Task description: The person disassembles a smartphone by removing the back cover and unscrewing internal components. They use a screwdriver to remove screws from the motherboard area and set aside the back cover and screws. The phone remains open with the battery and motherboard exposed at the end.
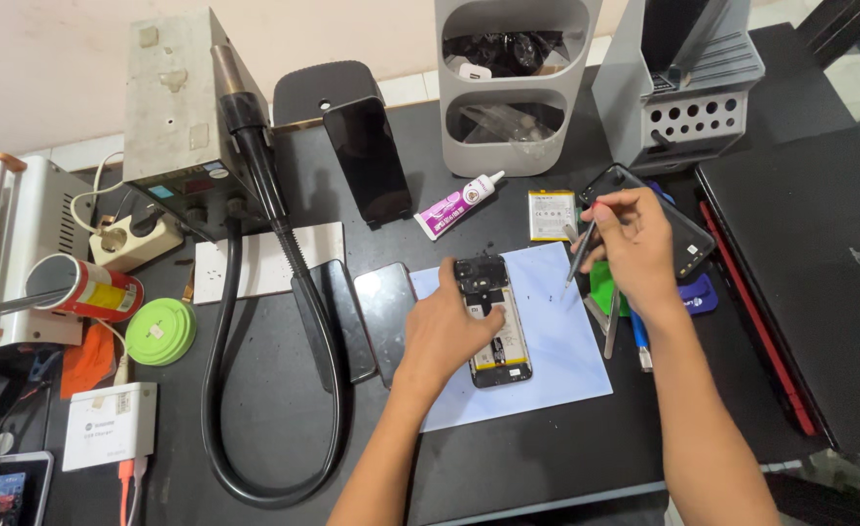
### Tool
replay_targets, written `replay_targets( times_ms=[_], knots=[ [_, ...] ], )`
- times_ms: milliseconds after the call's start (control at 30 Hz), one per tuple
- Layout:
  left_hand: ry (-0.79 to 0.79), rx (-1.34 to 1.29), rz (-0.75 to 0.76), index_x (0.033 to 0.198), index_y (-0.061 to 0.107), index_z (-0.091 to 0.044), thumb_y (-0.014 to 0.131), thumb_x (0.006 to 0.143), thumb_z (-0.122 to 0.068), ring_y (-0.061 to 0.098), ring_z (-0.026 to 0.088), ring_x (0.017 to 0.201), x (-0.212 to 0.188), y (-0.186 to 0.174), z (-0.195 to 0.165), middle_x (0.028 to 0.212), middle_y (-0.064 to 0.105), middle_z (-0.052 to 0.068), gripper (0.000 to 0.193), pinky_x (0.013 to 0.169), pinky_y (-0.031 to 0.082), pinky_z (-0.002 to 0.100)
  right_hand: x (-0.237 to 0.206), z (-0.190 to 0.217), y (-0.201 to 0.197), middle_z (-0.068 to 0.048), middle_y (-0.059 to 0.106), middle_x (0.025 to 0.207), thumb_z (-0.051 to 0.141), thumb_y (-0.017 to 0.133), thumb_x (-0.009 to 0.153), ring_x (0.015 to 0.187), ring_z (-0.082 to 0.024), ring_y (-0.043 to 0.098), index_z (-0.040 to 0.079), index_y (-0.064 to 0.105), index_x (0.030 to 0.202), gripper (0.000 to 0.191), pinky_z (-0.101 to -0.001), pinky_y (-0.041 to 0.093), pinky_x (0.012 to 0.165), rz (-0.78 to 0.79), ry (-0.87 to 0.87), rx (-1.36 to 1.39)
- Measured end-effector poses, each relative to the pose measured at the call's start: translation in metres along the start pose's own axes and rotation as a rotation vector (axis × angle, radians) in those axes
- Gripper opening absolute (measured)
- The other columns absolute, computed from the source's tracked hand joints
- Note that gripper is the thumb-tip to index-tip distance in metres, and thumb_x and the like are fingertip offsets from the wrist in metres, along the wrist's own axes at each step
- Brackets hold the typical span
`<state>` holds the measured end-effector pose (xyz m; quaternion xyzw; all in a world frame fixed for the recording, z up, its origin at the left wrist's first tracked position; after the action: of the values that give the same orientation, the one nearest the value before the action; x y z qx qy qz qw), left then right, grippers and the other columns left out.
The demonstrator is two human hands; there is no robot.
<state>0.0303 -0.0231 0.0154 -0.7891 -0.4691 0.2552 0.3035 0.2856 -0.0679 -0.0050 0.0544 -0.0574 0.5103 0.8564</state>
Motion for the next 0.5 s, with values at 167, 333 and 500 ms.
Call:
replay_targets(
  times_ms=[167, 333, 500],
  knots=[
    [0.018, 0.050, 0.009, 0.142, 0.040, 0.009, 0.078, 0.070, -0.039, 0.073, 0.040, 0.087, -0.001, 0.002, -0.002, 0.098, 0.074, 0.024, 0.095, 0.078, 0.058, 0.046, -0.002, -0.011, 0.015, -0.014, 0.061, 0.106, 0.009, 0.056, 0.108, 0.077, -0.020, 0.070, 0.000, 0.046, 0.118, 0.017, -0.0308, 0.062, 0.054, -0.031, -0.059, 0.027],
    [0.079, 0.034, -0.063, 0.142, 0.042, 0.004, 0.081, 0.069, -0.035, 0.071, 0.041, 0.089, -0.004, 0.002, -0.006, 0.110, 0.064, 0.025, 0.091, 0.076, 0.057, 0.047, -0.005, -0.011, 0.025, -0.012, 0.057, 0.107, 0.008, 0.055, 0.108, 0.082, -0.018, 0.069, -0.001, 0.046, 0.118, 0.016, -0.0321, 0.063, 0.056, -0.018, -0.103, -0.016],
    [0.272, -0.032, -0.222, 0.129, 0.060, -0.009, 0.080, 0.073, -0.025, 0.066, 0.035, 0.091, -0.013, 0.008, -0.012, 0.101, 0.056, 0.015, 0.062, 0.069, 0.055, 0.046, -0.008, -0.008, 0.030, -0.013, 0.058, 0.107, 0.008, 0.054, 0.109, 0.083, -0.017, 0.069, -0.001, 0.046, 0.119, 0.016, -0.0318, 0.064, 0.058, -0.001, -0.114, -0.018]
  ],
)
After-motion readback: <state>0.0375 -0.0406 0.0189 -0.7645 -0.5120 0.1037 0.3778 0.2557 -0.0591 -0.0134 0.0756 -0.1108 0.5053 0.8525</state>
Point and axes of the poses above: each hand's wrist, its own x-axis towards the middle knuckle, its own y-axis out of the palm, z = x × y, the point moved 2 cm from there along x, towards the middle knuckle
